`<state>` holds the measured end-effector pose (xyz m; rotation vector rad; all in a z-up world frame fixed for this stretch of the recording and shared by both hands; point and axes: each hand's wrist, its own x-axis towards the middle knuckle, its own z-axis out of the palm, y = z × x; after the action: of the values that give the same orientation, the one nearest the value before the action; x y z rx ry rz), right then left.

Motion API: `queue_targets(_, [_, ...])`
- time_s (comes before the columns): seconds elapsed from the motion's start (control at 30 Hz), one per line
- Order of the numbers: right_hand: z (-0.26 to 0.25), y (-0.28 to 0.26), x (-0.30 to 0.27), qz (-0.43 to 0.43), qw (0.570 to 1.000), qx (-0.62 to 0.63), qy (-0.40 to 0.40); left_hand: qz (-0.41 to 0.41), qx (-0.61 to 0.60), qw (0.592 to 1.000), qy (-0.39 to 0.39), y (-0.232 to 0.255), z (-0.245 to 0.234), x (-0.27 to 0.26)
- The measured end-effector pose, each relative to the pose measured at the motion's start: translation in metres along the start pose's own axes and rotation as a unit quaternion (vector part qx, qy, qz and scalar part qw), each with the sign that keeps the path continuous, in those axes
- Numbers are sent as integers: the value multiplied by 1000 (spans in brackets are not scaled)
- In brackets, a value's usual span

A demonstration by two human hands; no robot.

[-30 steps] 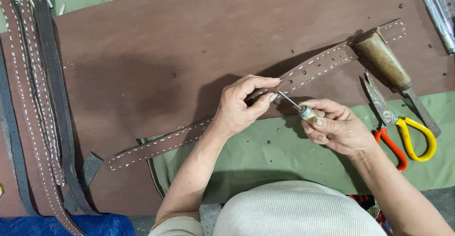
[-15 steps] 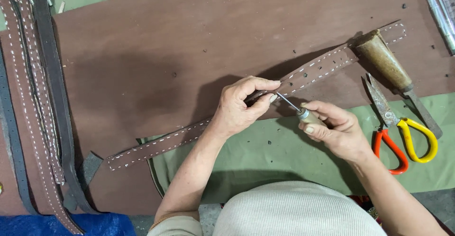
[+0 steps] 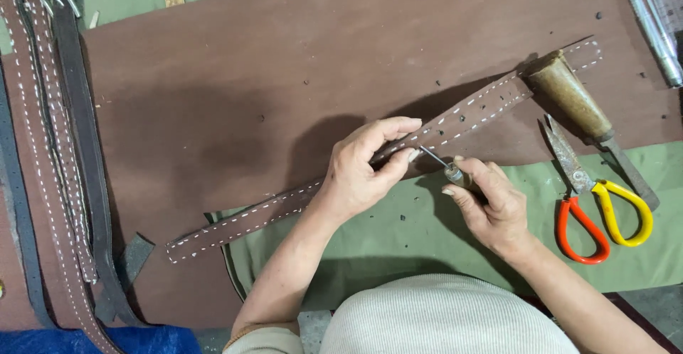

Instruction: Punching holes into a leather strap using an awl and a hammer on a workbench.

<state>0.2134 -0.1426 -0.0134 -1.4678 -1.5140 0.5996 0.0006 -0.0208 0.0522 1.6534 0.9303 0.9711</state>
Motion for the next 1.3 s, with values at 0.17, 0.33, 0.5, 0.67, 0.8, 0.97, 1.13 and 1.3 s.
queue_targets(0.17, [0,-19,1,29,999,12,29,19,49,999,-9,31,-2,6])
queue_targets(0.33, [7,-35,0,64,996,32,61,19,70,997,-7,51,-4,10])
queue_targets(0.5, [16,-42,16,64,991,86,78,15,73,997,9,58,-6,17])
queue_targets(0.67, [23,-38,43,71,987,113,91,5,63,998,8,72,-5,27])
queue_targets(0.8, [23,-24,40,96,979,162,77,4,65,998,8,74,0,26])
queue_targets(0.97, [19,23,20,126,951,276,63,0,67,998,0,74,11,20])
queue_targets(1.13, [16,0,41,157,904,384,103,-1,78,997,-3,79,18,17])
queue_targets(1.3, [-4,-87,78,246,821,496,144,-22,48,999,-12,79,23,15])
